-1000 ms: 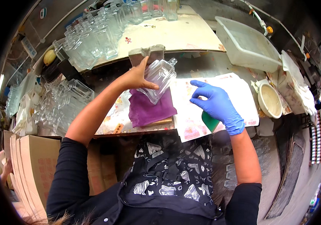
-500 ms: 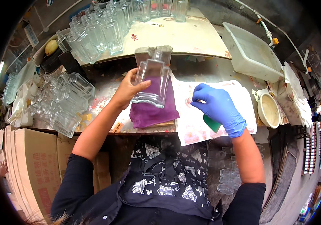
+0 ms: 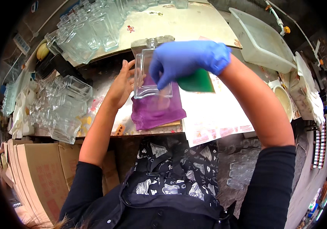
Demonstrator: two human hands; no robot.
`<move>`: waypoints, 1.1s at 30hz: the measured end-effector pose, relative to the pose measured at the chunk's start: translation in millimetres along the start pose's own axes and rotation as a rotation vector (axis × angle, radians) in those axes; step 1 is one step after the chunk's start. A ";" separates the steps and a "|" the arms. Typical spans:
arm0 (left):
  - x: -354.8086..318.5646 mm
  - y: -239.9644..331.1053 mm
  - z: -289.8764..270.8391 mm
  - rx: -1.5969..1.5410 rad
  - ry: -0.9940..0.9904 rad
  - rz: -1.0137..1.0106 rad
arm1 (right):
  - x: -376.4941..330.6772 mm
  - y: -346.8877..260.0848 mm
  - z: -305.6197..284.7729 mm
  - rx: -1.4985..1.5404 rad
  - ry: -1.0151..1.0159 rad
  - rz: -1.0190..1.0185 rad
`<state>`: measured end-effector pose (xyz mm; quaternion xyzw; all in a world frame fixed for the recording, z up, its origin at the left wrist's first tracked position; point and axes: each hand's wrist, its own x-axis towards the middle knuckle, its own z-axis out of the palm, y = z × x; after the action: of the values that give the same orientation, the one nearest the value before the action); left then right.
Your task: The person cleans clear glass bottles using a green sponge and a purple cloth. They wipe the exterior and interior of each bottle, rotate it to access different sides, and place it on a stack of similar bottles. The process is repeated for multiple bottles in a workshop setting.
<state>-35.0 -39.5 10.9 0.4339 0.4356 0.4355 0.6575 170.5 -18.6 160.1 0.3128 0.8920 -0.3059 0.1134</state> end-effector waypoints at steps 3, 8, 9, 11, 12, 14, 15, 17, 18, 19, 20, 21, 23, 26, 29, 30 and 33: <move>-5.2 -3.8 0.0 0.013 -0.061 -0.001 | 36.2 29.3 -9.0 -0.134 0.058 -0.017; -3.4 -13.2 6.3 -0.041 -0.045 0.036 | 68.9 51.8 -22.2 -0.266 0.160 -0.057; -1.1 -14.9 4.7 -0.068 -0.070 0.036 | 71.1 56.3 -21.2 -0.254 0.202 -0.023; 2.9 -16.1 1.2 -0.125 -0.115 0.040 | 69.1 67.9 -10.3 -0.216 0.511 0.020; 3.8 -14.0 3.2 -0.081 -0.114 0.035 | 67.5 75.5 -3.0 -0.196 0.665 0.045; 0.1 -5.3 13.7 0.007 -0.105 0.017 | 63.5 85.5 18.0 0.020 0.919 0.189; -0.2 -10.1 15.4 0.050 -0.079 0.060 | 52.7 82.7 31.5 0.218 0.950 0.243; 4.4 -16.6 19.1 0.143 -0.047 0.159 | 29.2 91.3 61.7 0.547 0.897 0.333; 4.3 -14.4 20.4 0.078 -0.071 0.113 | 22.8 98.4 80.8 0.684 0.804 0.360; 2.6 -11.0 21.5 0.008 -0.093 0.068 | 17.7 90.8 94.6 0.779 0.762 0.406; 1.3 -8.5 21.3 -0.059 -0.111 0.024 | 13.7 82.0 107.3 0.876 0.719 0.445; 2.2 -11.2 20.6 -0.067 -0.123 0.025 | 14.8 74.8 117.7 0.845 0.741 0.441; 3.6 -20.0 20.3 -0.080 -0.140 0.021 | 20.1 68.5 130.4 0.835 0.795 0.393; 5.1 -17.4 8.5 -0.043 -0.196 0.017 | 20.4 61.9 133.6 0.835 0.736 0.464; 14.7 -4.8 9.0 0.074 -0.086 0.075 | 21.0 65.1 137.2 0.923 0.761 0.415; 20.9 -3.5 12.6 0.071 -0.024 0.087 | 22.1 67.8 139.7 0.956 0.772 0.389; 30.0 -6.3 29.3 0.152 0.145 0.118 | 24.1 65.9 138.5 0.854 0.758 0.462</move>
<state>1.3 -18.1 6.2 0.4745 0.4875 0.4695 0.5628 194.6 -51.5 10.3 0.6026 0.5784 -0.4711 -0.2835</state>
